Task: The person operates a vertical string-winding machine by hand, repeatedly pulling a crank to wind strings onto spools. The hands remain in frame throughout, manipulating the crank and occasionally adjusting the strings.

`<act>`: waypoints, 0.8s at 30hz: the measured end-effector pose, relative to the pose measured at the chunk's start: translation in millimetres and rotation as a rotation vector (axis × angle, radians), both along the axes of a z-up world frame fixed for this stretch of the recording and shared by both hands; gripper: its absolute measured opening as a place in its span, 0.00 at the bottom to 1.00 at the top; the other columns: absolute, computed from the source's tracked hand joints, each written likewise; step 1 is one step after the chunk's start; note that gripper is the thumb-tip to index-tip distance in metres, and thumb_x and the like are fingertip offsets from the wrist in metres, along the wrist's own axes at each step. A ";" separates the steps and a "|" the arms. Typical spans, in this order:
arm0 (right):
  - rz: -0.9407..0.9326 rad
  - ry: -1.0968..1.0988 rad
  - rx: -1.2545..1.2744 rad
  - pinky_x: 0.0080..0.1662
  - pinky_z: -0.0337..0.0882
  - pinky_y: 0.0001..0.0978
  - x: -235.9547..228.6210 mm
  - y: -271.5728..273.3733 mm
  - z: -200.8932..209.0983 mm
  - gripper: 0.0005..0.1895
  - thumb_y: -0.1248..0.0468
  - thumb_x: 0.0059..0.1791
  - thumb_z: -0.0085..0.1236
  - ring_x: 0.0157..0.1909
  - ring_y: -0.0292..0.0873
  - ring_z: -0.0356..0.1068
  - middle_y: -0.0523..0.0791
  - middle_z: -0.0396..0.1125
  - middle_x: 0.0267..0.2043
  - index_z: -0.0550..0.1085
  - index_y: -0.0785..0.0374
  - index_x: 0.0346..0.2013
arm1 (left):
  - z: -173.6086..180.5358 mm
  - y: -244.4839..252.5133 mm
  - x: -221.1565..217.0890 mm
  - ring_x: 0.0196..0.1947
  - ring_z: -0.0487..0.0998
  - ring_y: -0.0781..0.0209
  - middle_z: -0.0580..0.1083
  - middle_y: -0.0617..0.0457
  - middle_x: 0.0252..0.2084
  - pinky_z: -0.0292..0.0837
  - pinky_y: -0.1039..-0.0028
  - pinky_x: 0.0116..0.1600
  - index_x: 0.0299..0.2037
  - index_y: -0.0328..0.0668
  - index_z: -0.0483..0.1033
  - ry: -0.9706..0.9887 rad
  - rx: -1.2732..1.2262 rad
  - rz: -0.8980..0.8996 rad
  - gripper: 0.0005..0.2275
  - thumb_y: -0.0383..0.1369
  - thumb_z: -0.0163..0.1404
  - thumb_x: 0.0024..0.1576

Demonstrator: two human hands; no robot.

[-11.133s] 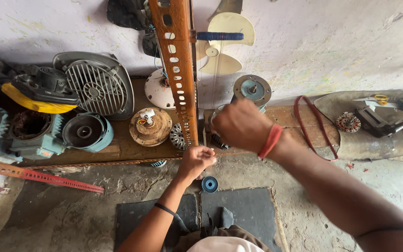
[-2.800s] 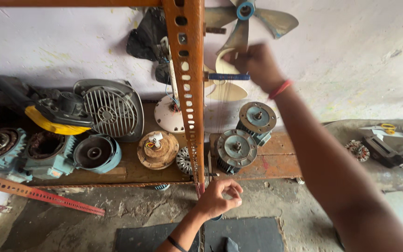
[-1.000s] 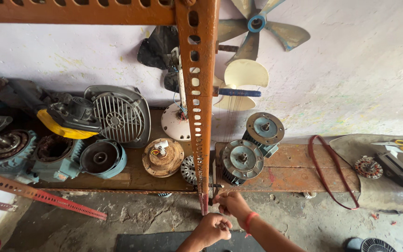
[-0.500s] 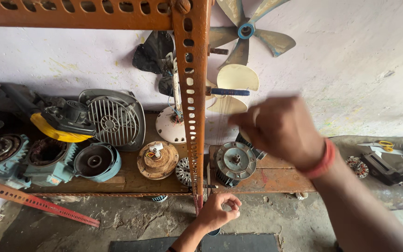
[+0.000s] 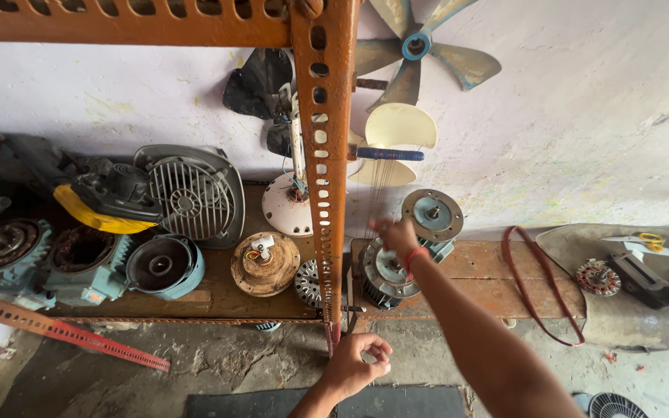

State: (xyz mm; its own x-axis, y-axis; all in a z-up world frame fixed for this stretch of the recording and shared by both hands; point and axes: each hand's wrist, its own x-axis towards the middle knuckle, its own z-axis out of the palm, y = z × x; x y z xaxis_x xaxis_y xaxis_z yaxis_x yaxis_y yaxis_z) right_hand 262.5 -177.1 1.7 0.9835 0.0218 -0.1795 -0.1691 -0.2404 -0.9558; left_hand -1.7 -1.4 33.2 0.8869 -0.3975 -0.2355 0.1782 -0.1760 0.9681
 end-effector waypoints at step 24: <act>0.428 0.003 -0.720 0.43 0.73 0.40 -178.5 28.9 -72.6 0.10 0.57 0.43 0.66 0.36 0.46 0.75 0.48 0.75 0.31 0.86 0.56 0.34 | -54.7 11.8 -17.4 0.36 0.80 0.66 0.80 0.52 0.31 0.74 0.75 0.45 0.39 0.33 0.81 -0.011 -0.018 0.011 0.12 0.27 0.60 0.46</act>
